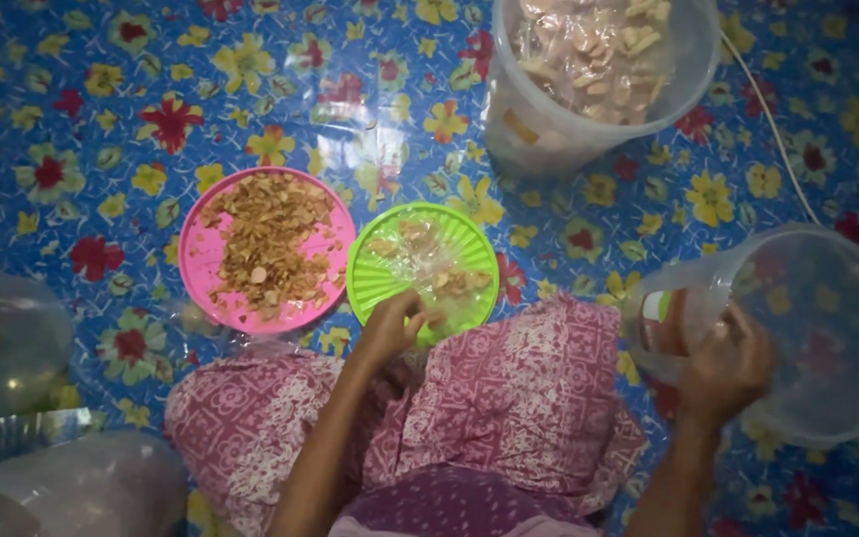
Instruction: The person packs small food items from plates into plastic bags.
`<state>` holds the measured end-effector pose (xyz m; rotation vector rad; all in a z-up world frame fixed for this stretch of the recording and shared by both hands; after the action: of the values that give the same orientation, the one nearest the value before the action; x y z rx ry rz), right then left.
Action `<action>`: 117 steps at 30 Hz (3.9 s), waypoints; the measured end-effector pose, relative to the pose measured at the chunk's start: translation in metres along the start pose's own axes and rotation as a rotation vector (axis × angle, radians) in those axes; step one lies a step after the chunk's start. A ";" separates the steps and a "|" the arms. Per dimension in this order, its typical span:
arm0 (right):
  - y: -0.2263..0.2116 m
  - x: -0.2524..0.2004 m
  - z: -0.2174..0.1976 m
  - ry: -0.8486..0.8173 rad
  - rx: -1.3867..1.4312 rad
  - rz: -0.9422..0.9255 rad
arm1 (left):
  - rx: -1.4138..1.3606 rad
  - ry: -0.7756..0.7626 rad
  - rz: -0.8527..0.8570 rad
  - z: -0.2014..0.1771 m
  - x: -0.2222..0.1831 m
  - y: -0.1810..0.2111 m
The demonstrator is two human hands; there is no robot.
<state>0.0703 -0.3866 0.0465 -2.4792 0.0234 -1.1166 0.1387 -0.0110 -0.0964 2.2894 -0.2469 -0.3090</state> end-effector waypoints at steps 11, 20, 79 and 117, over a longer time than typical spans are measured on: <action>-0.149 -0.051 0.108 -0.587 0.730 0.081 | -0.890 0.134 -0.358 -0.012 -0.020 -0.006; -0.194 -0.084 0.138 -0.758 0.867 -0.010 | -1.057 0.240 -0.461 0.011 -0.041 -0.012; -0.121 -0.126 0.166 -0.496 1.283 1.177 | -0.378 0.432 0.019 -0.012 -0.044 0.014; -0.157 -0.083 0.120 -0.637 0.762 -0.004 | -0.222 0.452 0.249 -0.017 -0.065 0.049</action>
<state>0.0764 -0.1844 -0.0236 -1.9962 -0.4938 -0.2026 0.0780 -0.0139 -0.0400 2.0161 -0.2468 0.2938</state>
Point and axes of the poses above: each hand's wrist, its own x-axis towards the middle knuckle, its own z-axis out of the palm, y = z × x, the point moved 5 cm from there along x, towards the middle knuckle, and after that the axes turned 11 degrees about x, right-handed, at the moved point
